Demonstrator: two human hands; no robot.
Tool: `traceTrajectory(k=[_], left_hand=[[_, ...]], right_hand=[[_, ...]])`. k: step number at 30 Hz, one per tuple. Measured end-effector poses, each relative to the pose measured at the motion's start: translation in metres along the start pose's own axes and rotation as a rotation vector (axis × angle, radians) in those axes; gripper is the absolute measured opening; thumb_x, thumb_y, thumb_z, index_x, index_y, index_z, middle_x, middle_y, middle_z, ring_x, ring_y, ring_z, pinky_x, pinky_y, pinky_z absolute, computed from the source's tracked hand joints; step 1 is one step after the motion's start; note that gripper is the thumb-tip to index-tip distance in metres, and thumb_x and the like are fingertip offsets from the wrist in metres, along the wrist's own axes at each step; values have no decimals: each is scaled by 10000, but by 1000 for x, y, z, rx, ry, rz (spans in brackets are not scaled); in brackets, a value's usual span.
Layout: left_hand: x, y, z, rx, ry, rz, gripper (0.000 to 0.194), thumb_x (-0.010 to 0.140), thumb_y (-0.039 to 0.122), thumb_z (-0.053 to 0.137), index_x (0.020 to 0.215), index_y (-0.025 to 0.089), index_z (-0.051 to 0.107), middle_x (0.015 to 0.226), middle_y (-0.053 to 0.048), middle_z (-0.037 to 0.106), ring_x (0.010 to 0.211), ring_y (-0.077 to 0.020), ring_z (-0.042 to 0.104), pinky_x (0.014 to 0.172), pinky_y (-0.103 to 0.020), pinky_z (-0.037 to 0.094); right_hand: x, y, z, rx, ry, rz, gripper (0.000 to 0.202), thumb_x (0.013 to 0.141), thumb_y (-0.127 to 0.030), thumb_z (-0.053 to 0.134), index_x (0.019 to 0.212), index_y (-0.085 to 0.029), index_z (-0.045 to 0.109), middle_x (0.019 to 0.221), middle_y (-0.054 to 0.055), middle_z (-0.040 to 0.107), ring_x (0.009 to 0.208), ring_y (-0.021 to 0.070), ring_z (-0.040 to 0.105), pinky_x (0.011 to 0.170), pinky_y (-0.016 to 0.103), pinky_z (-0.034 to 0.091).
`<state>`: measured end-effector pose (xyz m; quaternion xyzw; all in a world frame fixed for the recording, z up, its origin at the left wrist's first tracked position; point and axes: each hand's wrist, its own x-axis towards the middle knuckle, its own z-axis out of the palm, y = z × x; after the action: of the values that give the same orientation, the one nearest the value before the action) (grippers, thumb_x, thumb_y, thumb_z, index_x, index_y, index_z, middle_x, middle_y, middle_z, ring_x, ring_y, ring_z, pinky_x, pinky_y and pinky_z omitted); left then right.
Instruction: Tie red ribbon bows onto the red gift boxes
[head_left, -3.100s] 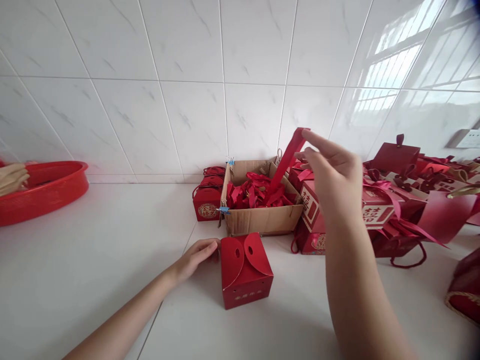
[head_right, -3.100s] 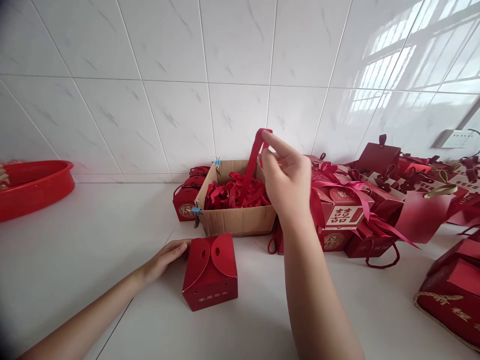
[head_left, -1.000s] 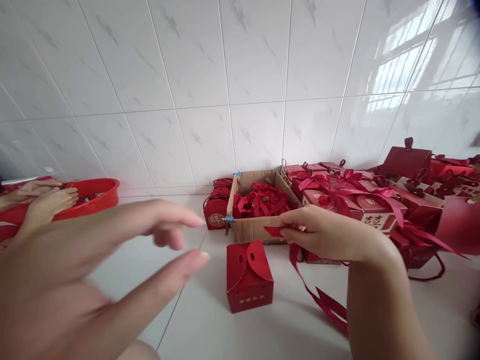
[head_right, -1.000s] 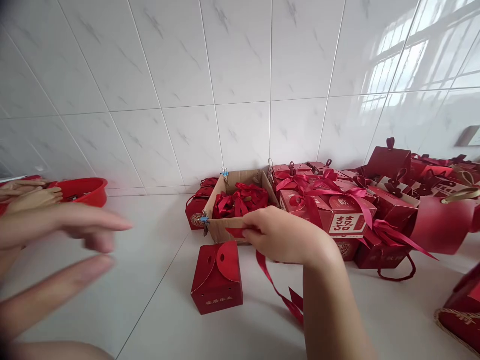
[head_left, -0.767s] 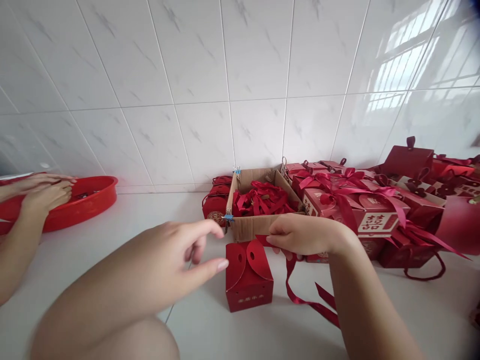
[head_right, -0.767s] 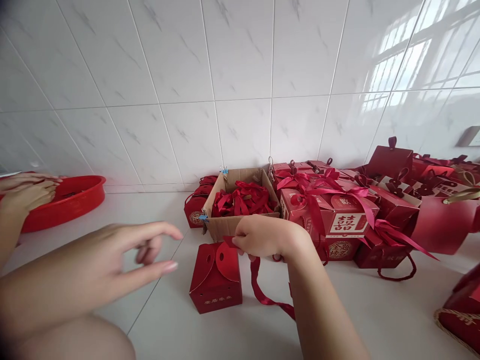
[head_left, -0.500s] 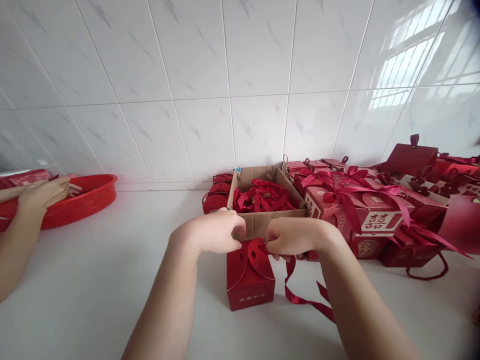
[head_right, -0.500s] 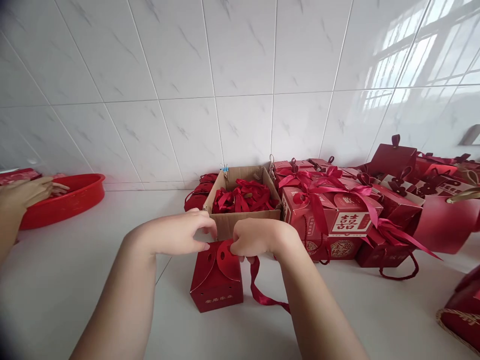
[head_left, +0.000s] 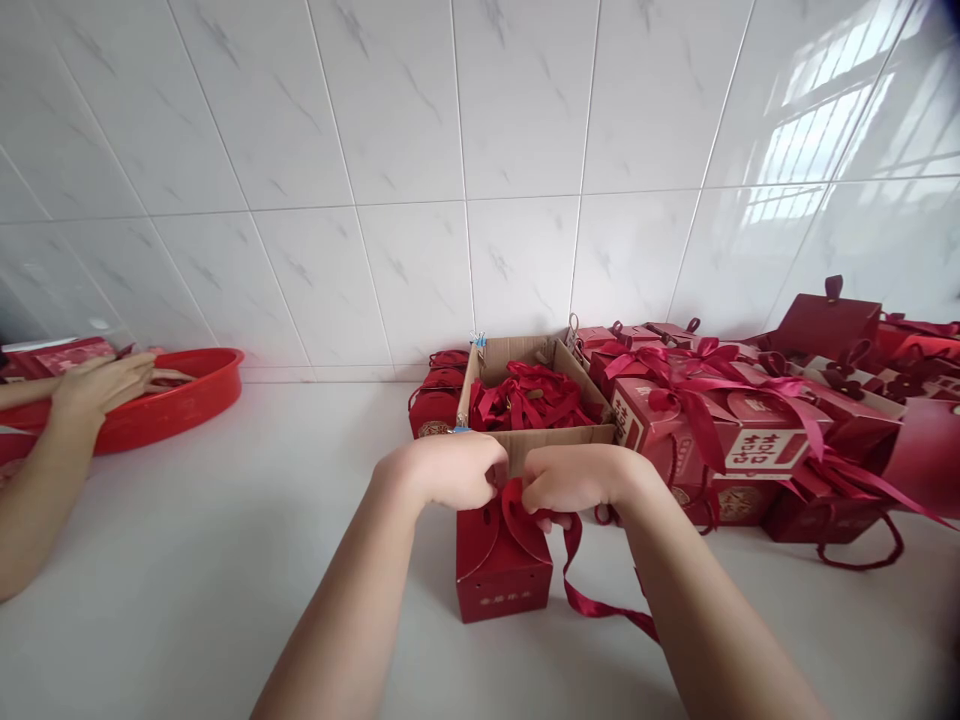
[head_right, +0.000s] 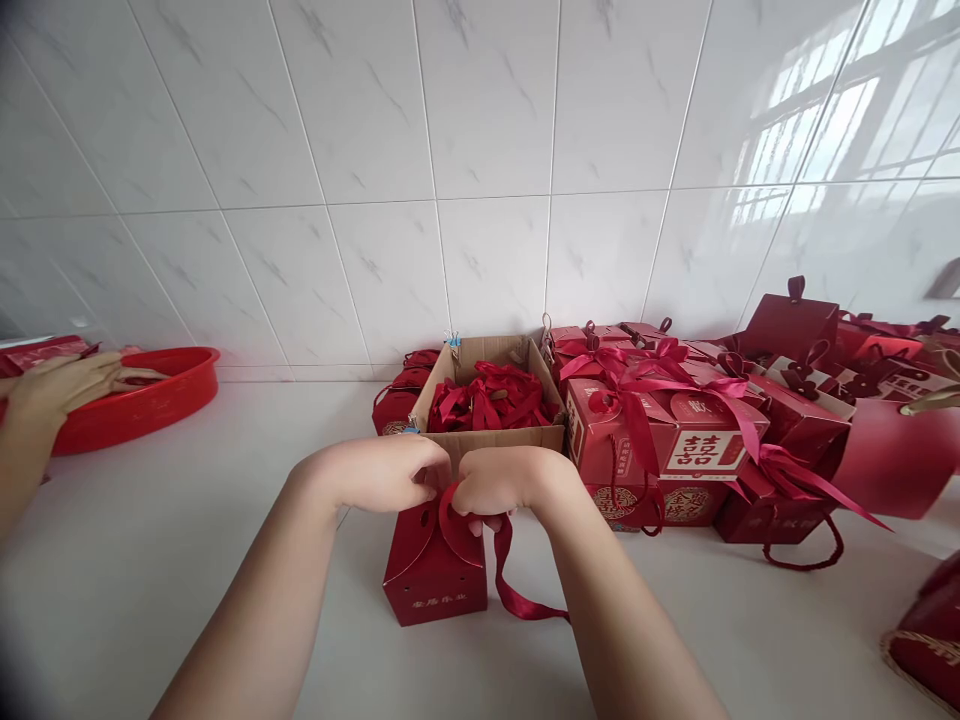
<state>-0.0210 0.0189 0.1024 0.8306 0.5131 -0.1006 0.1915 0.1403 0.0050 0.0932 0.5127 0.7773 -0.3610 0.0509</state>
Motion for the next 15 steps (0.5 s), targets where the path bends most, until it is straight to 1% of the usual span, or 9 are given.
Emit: traceTrajectory(k=[3,4,8,12,15], left_hand=[[0,1,0,1,-5,33,93,675,224,506,758,223,547,879,-38,653,699,-205,575,522,-275,386],[1,1,0,0,-11,46,107,679,230,510,778,224,551,894,-39,655,710,-205,582,524,-272,388],[4,2,2,-13,-31,94,181,666,250,538,841,217,574,914,-50,653,719,-203,591,522,-260,375],[7,1,4,-28,-28,108,129,638,259,552,750,204,586,854,-51,633,693,-201,572,515,-266,342],[8,1,4,-29,-21,109,75,624,255,553,674,200,563,806,-46,611,670,-197,549,516,-272,325]], right_hand=[[2,4,-1,25,-41,-16,163,664,-154,465,504,-181,475,407,-55,328,328,64,307,390,221,275],[3,6,-1,29,-43,-19,155,670,-155,471,517,-183,475,415,-55,331,333,65,311,392,221,276],[6,11,0,35,-50,-36,94,680,-142,488,601,-184,515,478,-46,421,357,68,355,409,223,294],[7,11,1,14,-41,-50,110,688,-132,483,594,-189,482,466,-59,387,365,74,363,446,239,339],[6,10,2,-13,-17,-54,137,706,-156,492,574,-190,470,474,-50,393,376,84,377,441,250,325]])
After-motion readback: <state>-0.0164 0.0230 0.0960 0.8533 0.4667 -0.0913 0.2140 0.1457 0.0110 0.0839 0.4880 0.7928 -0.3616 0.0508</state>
